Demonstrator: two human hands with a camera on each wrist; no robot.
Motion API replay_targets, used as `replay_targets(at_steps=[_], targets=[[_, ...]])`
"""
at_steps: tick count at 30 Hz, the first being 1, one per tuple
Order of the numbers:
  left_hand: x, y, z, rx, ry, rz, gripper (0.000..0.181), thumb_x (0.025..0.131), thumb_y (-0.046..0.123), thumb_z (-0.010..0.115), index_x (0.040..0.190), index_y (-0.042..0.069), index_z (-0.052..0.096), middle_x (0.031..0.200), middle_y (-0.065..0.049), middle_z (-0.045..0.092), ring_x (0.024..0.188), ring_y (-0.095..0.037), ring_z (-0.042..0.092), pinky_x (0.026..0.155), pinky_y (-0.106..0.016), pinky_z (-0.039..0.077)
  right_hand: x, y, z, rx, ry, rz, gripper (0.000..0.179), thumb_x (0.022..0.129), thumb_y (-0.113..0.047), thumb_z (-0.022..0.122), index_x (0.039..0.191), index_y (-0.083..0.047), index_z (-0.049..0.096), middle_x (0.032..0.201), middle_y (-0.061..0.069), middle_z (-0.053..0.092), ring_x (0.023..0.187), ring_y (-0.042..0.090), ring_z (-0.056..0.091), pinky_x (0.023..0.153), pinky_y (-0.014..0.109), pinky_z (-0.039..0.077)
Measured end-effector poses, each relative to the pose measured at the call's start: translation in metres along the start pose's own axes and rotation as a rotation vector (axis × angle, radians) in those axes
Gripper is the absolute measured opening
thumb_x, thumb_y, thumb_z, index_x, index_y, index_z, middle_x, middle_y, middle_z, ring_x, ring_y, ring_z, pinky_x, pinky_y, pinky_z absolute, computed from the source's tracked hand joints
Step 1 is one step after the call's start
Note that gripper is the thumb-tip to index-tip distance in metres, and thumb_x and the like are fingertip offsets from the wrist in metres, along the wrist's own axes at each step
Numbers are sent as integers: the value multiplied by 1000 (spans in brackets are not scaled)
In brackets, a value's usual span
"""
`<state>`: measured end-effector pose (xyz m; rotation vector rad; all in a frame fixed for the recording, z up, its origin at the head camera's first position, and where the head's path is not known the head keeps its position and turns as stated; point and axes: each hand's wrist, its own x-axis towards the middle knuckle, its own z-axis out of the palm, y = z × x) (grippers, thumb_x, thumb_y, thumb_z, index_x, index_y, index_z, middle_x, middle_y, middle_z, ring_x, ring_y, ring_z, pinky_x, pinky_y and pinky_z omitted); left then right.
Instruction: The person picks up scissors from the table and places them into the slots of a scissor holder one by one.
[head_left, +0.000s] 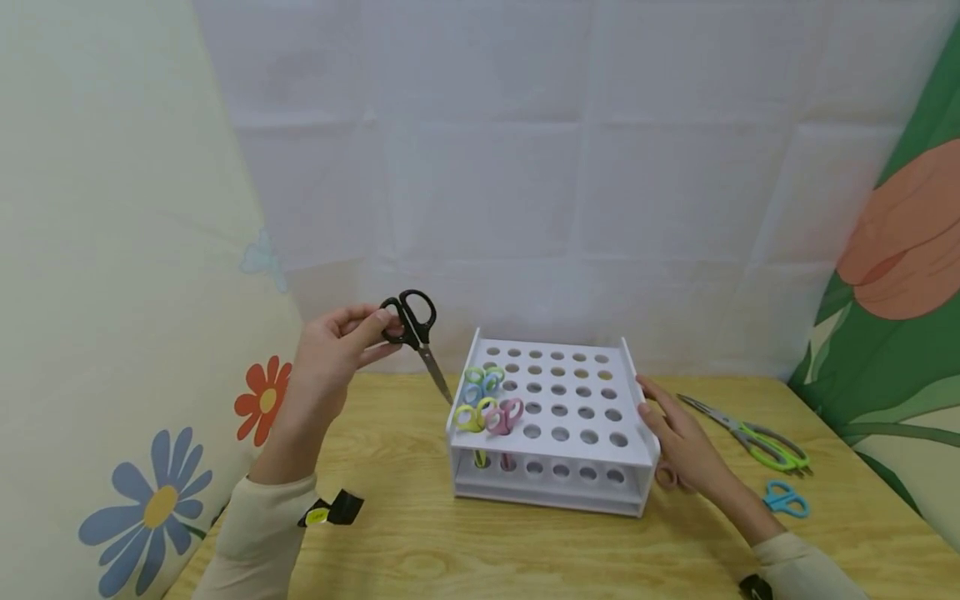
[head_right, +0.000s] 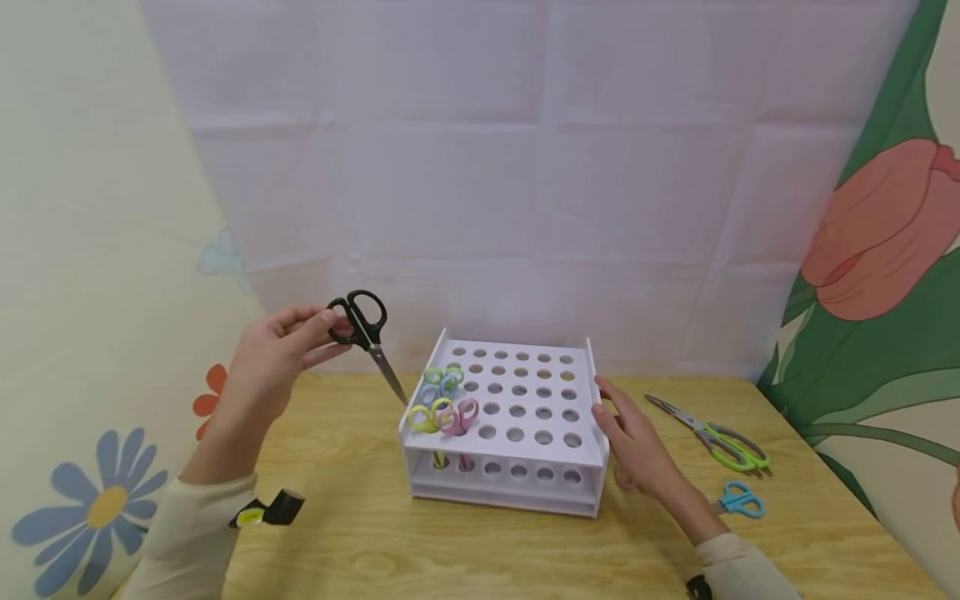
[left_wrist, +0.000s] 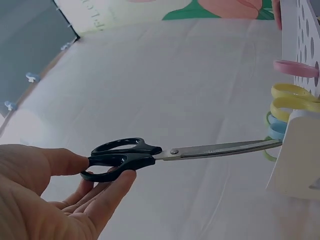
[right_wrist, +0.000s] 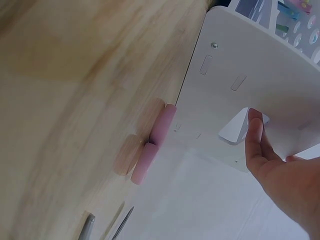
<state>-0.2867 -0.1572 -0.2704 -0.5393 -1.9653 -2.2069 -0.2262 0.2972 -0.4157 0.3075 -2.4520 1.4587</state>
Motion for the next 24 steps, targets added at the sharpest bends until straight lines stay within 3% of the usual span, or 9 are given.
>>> replay_targets(at_steps=[4,10,13,17,20,24], targets=[[-3,4,2,-29,-1,24,41,98,20,71,118,-13,58,106,-20,70,99,-28,71,86,-41,57,0,-1,-1,-20,11,-15,54,111,-30,43,161,-13,31,149,24,40,96,34,63,38,38,48],[-7,6,9,-67,1,52,38,98,19,71,116,-12,58,107,-21,70,100,-29,71,87,-44,56,1,1,-1,-57,27,-34,53,111,-29,44,160,-12,32,148,25,43,101,35,63,56,33,53],[-8,4,15,-88,-25,53,37,99,17,70,116,-13,58,107,-23,70,99,-30,71,88,-46,56,2,4,-2,-53,28,-35,53,111,-30,44,160,-13,33,148,25,43,97,33,63,52,33,53],[-7,-2,23,-104,-62,35,35,100,15,68,115,-14,56,107,-25,69,99,-31,71,89,-47,55,1,6,-1,-8,17,-17,53,111,-32,43,160,-15,32,148,23,41,87,30,64,34,35,45],[-7,-6,29,-101,-73,28,32,101,15,67,114,-12,56,109,-25,67,101,-31,70,90,-46,55,1,6,-1,21,5,-3,54,111,-33,43,160,-16,32,148,22,40,78,29,63,31,37,43],[-7,-14,40,-115,-85,39,30,102,15,64,114,-11,54,113,-29,65,105,-33,69,91,-44,55,0,4,-1,6,9,-5,54,111,-34,43,161,-16,32,148,23,40,80,29,63,34,37,45]])
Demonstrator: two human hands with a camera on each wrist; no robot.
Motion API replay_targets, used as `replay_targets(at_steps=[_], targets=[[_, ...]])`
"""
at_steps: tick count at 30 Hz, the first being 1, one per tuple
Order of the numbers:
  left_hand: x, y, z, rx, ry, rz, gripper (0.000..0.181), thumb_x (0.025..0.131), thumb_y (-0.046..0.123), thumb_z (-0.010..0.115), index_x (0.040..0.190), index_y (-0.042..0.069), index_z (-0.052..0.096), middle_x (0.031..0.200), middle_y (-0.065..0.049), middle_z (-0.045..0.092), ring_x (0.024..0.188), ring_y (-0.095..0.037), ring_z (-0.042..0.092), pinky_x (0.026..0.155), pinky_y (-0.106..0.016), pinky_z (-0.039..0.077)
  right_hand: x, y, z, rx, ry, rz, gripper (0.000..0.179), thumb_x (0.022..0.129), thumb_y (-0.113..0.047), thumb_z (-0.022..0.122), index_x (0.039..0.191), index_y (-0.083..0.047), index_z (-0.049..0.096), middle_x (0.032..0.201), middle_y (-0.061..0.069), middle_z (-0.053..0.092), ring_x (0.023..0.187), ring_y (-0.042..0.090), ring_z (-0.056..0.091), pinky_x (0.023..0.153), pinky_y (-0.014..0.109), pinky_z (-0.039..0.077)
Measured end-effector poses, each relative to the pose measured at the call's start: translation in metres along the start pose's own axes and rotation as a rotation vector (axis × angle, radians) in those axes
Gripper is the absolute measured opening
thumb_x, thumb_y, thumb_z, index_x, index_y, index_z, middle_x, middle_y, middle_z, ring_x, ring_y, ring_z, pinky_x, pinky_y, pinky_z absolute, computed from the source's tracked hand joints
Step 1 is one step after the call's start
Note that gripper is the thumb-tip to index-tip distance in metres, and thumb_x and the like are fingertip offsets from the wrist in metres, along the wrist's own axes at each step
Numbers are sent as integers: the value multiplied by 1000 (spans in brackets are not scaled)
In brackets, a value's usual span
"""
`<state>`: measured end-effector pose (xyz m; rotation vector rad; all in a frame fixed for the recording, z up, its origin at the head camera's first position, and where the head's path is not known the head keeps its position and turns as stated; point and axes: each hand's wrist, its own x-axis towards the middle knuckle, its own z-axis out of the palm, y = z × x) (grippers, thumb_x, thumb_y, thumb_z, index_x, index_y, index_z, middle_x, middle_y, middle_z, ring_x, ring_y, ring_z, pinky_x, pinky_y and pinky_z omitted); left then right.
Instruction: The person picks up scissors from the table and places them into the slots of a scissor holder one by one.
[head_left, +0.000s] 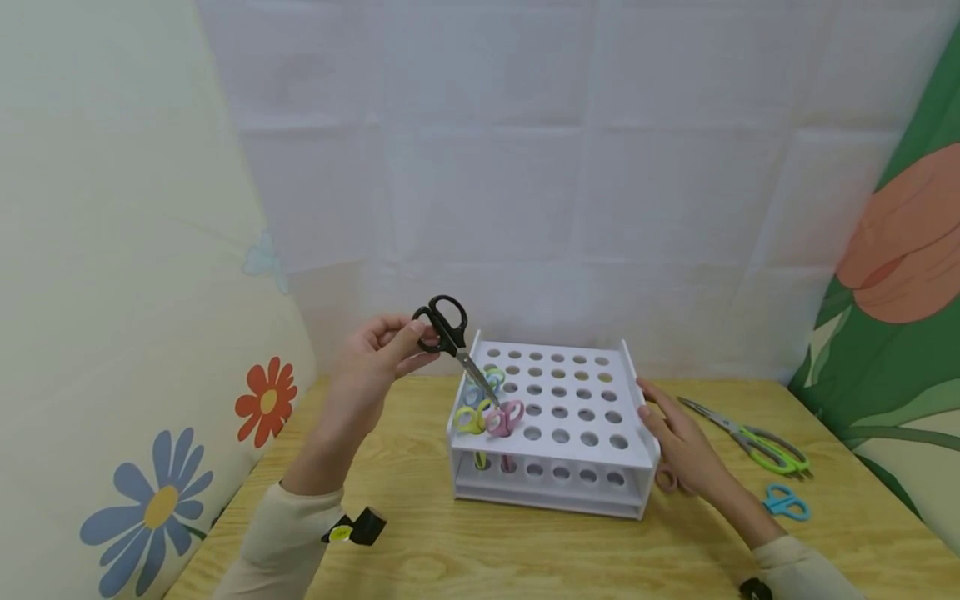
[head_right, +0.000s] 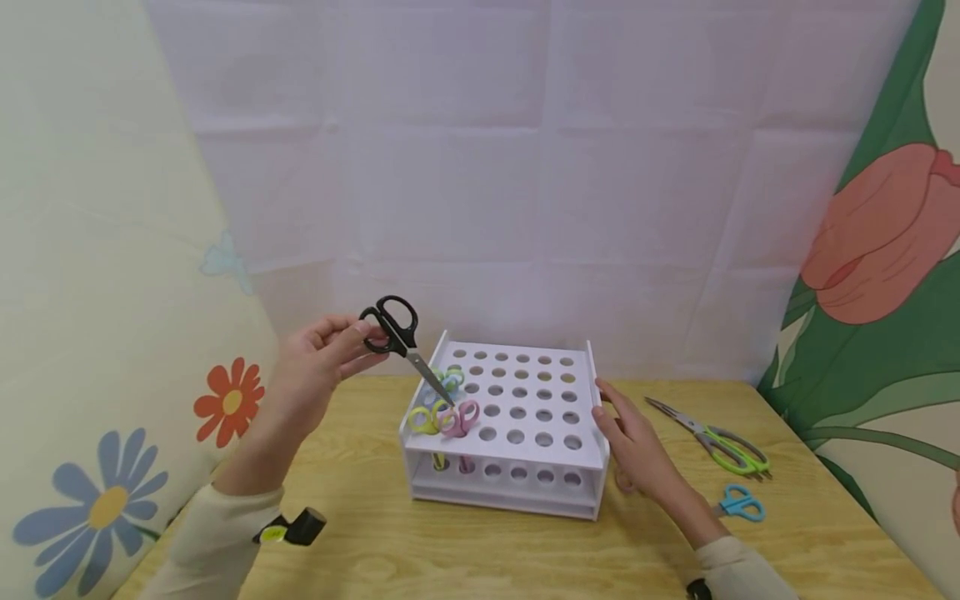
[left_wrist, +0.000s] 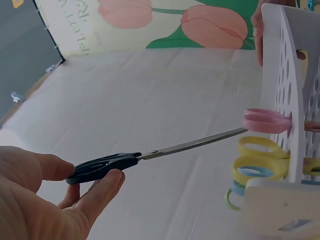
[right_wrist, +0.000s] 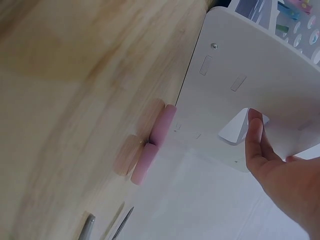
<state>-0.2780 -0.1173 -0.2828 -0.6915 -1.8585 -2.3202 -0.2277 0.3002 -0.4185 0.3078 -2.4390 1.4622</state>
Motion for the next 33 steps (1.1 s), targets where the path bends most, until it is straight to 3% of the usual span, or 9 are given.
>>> replay_targets(at_steps=[6,9,18,23,33], targets=[[-1,-14,14,-54,6,16,30,101,13,65,115,-11,53,116,-31,63,110,-37,67,92,-42,55,0,-1,0,-69,21,-35,53,111,-29,44,160,-13,32,148,25,43,98,34,62,53,33,53],[-1,-20,18,-58,16,3,31,100,13,67,115,-11,54,116,-30,63,110,-36,67,92,-42,55,0,-2,0,-65,17,-34,53,111,-28,44,161,-12,31,149,26,42,102,37,62,56,34,53],[3,-36,24,14,45,-50,29,99,13,69,113,-9,55,119,-28,62,108,-34,68,91,-37,56,0,-1,0,-17,4,-4,54,111,-33,43,160,-15,32,148,23,41,92,35,62,33,38,45],[4,-41,26,24,38,-52,27,99,12,68,111,-9,56,118,-27,61,107,-35,68,91,-36,56,1,-1,0,-16,6,9,54,111,-35,43,160,-16,32,148,23,41,89,35,62,32,37,43],[3,-52,30,49,24,-69,25,99,10,69,111,-9,58,118,-27,62,105,-35,69,90,-38,56,0,-3,0,-15,-1,0,54,111,-32,44,161,-15,32,150,24,40,98,36,62,36,40,46]])
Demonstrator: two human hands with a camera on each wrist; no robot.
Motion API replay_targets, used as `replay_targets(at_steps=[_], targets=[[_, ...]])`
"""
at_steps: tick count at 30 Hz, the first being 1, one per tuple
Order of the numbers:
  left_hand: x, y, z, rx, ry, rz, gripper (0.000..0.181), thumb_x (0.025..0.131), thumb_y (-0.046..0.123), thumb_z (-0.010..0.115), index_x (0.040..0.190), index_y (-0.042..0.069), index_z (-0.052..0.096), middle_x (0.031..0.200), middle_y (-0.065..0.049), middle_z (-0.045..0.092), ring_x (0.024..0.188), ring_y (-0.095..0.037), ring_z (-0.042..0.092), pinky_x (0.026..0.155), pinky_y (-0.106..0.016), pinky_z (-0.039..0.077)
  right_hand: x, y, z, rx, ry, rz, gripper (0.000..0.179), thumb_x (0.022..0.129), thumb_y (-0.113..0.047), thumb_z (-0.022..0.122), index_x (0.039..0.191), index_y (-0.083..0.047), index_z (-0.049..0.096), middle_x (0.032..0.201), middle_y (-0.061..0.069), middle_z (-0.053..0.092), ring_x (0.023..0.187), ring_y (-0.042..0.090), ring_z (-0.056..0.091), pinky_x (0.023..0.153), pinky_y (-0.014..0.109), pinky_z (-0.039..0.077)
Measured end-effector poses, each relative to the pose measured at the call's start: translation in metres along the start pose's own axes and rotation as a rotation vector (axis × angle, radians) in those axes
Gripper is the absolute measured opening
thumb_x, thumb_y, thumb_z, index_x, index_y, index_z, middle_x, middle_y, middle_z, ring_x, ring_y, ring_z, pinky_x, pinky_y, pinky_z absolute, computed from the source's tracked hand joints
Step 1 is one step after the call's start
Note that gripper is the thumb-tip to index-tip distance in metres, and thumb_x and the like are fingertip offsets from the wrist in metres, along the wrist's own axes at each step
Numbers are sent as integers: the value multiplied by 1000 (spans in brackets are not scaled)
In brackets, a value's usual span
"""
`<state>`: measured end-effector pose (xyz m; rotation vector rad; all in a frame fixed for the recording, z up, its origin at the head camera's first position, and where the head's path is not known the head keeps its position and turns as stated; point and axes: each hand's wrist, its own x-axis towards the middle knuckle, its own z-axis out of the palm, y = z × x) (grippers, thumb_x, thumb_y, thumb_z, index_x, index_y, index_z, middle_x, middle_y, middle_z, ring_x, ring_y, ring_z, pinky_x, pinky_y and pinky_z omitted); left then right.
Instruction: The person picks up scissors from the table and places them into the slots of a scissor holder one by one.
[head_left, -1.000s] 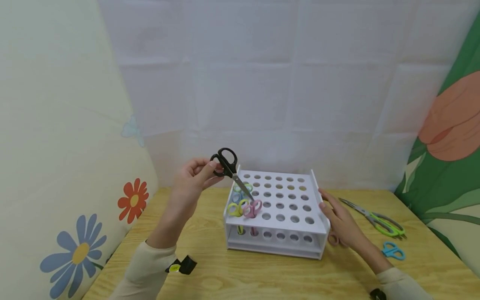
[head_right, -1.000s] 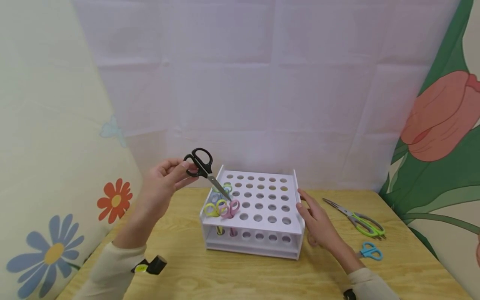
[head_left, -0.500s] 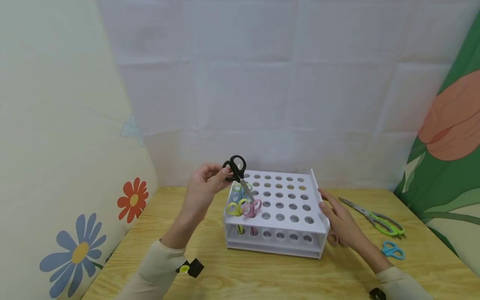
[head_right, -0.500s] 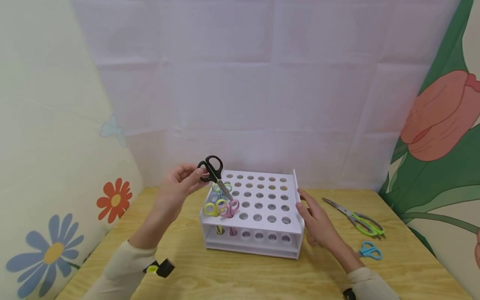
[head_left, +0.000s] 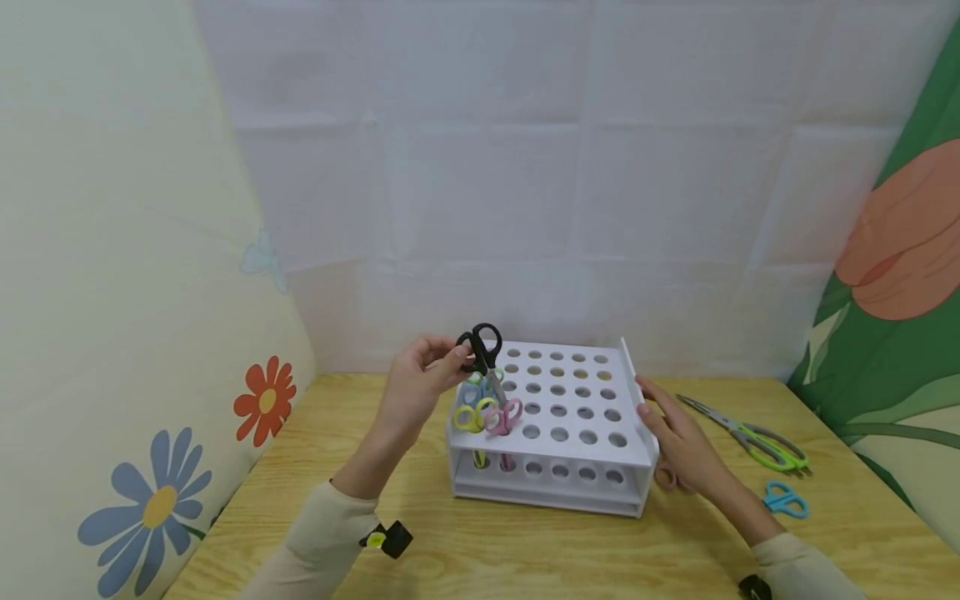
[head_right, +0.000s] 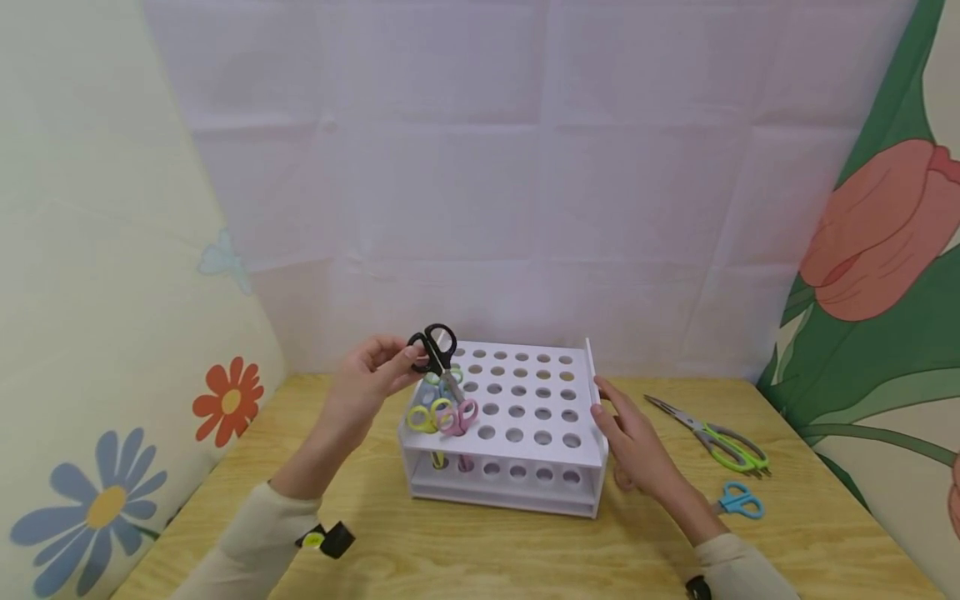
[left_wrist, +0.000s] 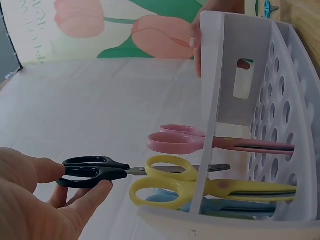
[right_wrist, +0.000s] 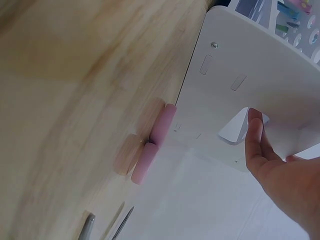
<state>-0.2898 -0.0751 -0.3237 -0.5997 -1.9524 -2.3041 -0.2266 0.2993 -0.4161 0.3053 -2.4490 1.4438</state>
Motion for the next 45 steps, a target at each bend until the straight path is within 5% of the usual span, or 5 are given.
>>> replay_targets(at_steps=[14,22,31,45], targets=[[1,-17,7,122,-50,-13,17,99,6,67,109,-6,62,105,-21,72,98,-33,71,88,-40,57,1,0,0,-13,11,-12,54,111,-29,44,161,-12,31,150,26,40,102,38,62,43,39,51],[2,-32,5,352,-73,103,17,99,6,68,113,-2,64,101,-12,74,94,-26,72,82,-36,59,0,-1,0,20,1,-14,54,111,-28,45,161,-13,31,150,26,39,103,39,61,37,39,47],[0,-32,9,460,-107,157,25,97,4,68,121,2,62,100,-9,74,86,-26,74,74,-35,61,1,0,0,-46,14,-38,53,111,-27,44,160,-10,32,148,27,43,106,39,62,65,31,55],[0,-29,6,605,-86,179,30,100,17,68,127,6,63,107,-5,73,94,-21,71,83,-37,58,1,0,0,-23,18,-41,53,111,-26,45,160,-10,33,149,26,42,104,38,62,59,33,55]])
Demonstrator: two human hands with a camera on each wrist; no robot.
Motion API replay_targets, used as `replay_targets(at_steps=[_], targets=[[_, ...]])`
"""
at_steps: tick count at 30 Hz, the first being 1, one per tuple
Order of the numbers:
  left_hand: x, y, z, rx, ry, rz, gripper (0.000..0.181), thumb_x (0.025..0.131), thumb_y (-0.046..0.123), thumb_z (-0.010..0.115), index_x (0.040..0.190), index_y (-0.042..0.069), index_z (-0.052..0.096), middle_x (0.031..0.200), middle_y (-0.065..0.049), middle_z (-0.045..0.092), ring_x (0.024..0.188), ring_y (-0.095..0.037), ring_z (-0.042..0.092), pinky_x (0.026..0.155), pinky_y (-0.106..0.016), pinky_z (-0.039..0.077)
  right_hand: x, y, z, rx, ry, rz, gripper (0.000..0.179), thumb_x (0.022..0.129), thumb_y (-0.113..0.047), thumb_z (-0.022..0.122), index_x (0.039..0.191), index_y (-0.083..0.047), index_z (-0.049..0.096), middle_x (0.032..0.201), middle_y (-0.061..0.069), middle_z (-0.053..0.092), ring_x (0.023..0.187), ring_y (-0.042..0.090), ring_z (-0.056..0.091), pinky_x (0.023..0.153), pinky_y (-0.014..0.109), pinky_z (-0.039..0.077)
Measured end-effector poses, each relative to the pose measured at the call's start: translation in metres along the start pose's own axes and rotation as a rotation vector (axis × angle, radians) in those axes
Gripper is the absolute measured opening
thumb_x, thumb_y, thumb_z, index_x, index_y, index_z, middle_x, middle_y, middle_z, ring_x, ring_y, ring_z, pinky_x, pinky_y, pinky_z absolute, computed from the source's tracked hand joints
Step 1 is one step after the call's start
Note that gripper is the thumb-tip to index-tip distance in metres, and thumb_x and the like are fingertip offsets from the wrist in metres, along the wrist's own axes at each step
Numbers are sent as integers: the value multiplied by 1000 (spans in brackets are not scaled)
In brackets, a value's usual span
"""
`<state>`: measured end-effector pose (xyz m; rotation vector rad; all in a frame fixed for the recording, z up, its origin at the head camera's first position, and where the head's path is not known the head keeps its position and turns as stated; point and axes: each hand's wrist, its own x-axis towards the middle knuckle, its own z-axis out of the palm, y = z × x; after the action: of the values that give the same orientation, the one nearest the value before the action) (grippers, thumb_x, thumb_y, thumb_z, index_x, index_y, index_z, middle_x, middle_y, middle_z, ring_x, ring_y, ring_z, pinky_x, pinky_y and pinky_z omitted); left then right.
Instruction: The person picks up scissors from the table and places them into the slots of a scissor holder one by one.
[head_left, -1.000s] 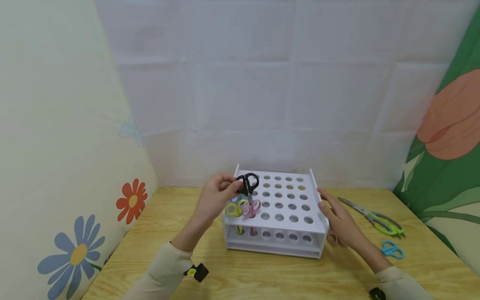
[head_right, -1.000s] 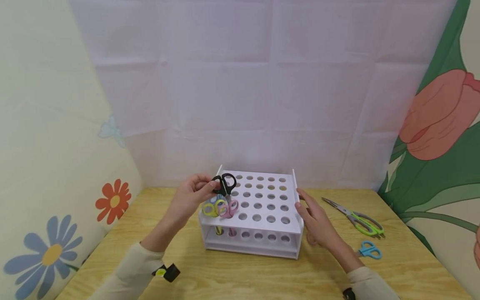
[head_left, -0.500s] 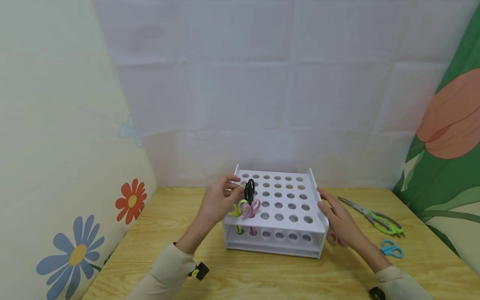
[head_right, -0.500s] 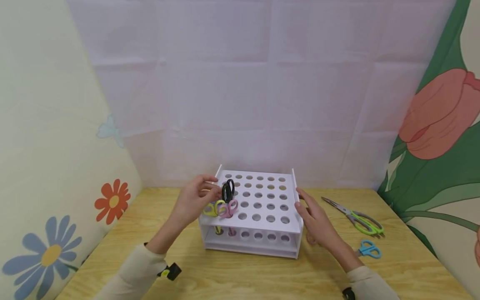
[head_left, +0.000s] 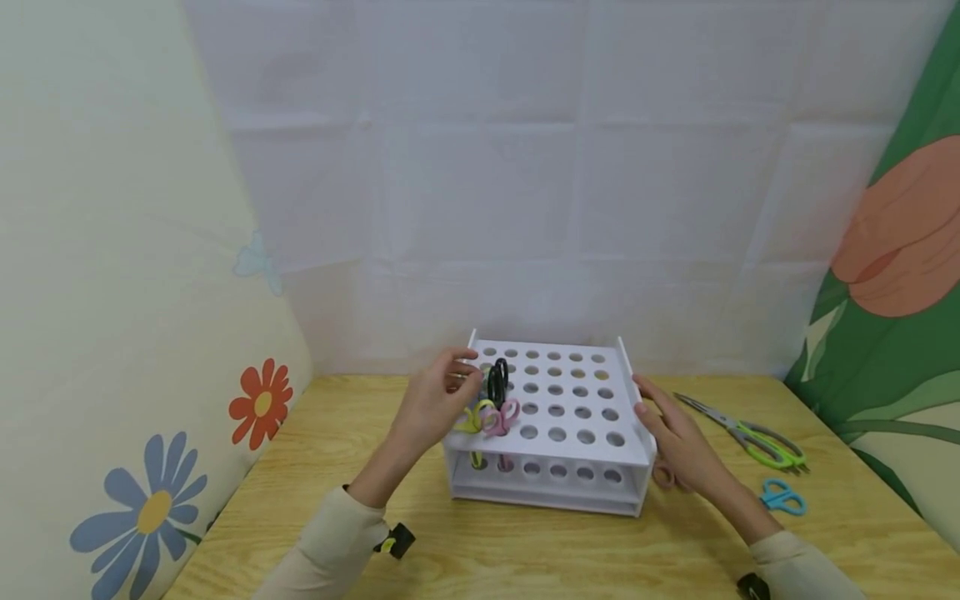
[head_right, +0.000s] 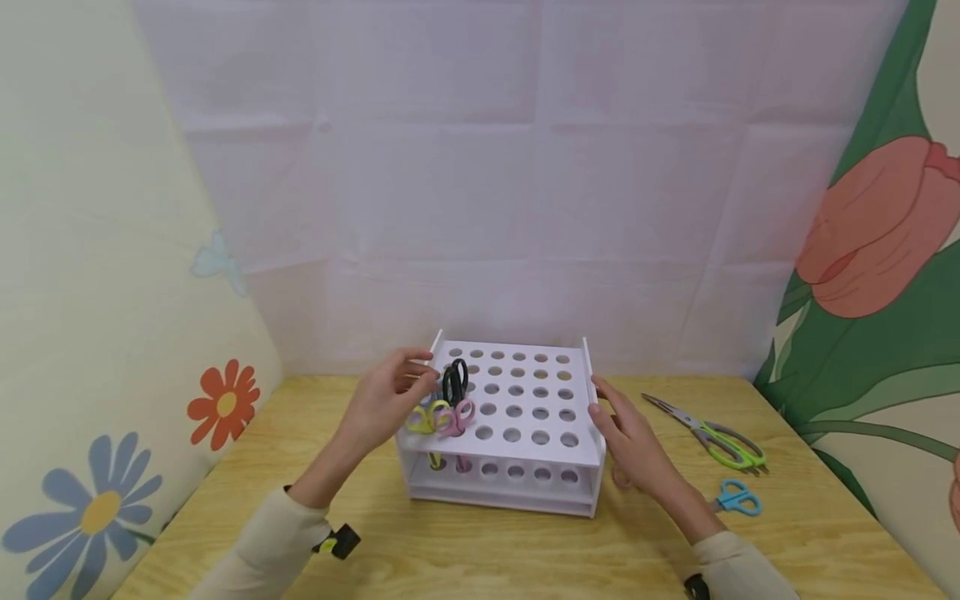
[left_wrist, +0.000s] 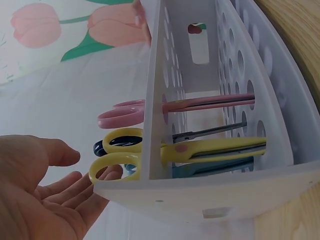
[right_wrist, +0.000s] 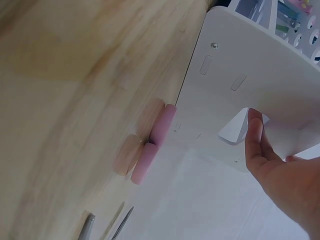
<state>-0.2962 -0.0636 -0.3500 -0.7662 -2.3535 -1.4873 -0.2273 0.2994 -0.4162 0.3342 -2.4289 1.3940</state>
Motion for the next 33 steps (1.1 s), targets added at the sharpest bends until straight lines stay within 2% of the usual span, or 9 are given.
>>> replay_targets(at_steps=[10,13,15,19,23,26,28,30,33], targets=[[6,-7,-1,71,115,85,23,98,12,67,119,4,67,113,-6,70,108,-23,64,98,-45,49,-2,1,-1,6,-1,42,54,111,-30,45,161,-13,31,150,25,41,103,38,62,43,40,50],[8,-15,1,70,160,75,23,100,12,63,121,2,67,118,-11,69,116,-28,60,102,-49,45,-2,1,-1,2,0,46,54,111,-30,45,161,-13,31,150,25,41,102,37,62,43,39,50],[9,-23,2,45,182,37,26,102,12,59,124,1,66,124,-13,66,121,-31,56,105,-51,42,-2,1,-1,10,-3,47,54,111,-30,45,161,-13,31,150,24,41,100,36,62,41,38,49],[13,-41,4,-70,167,-120,36,104,16,49,136,5,61,140,-12,58,133,-32,48,111,-53,35,-2,-1,-1,29,-10,40,54,111,-29,44,161,-13,31,150,23,40,93,32,63,36,38,46],[15,-56,6,-268,67,-248,48,104,18,39,149,6,50,153,-13,46,141,-35,38,116,-56,27,-2,-2,-1,61,-28,50,54,111,-30,44,161,-13,30,149,23,39,78,28,62,33,39,43],[15,-63,9,-452,-12,-286,55,102,15,36,154,0,39,159,-17,36,144,-38,32,118,-56,21,-2,-2,0,78,-42,64,55,111,-32,44,161,-14,30,149,23,38,70,27,60,31,39,41],[15,-64,13,-555,-34,-308,58,99,14,37,155,-1,36,160,-18,34,144,-37,33,118,-54,21,-2,-1,0,75,-42,70,55,111,-33,44,161,-15,30,150,23,38,69,28,59,30,37,41],[15,-64,16,-614,-38,-314,61,95,11,37,154,-4,36,160,-19,34,141,-35,35,117,-51,24,-2,-1,0,70,-41,68,55,111,-33,44,161,-16,30,150,23,38,69,29,59,30,37,41],[15,-61,19,-618,-16,-327,64,90,6,39,153,-4,40,158,-18,37,138,-32,40,114,-47,31,-1,-2,-1,49,-27,57,55,111,-32,44,161,-16,30,150,23,39,79,30,62,32,36,42]])
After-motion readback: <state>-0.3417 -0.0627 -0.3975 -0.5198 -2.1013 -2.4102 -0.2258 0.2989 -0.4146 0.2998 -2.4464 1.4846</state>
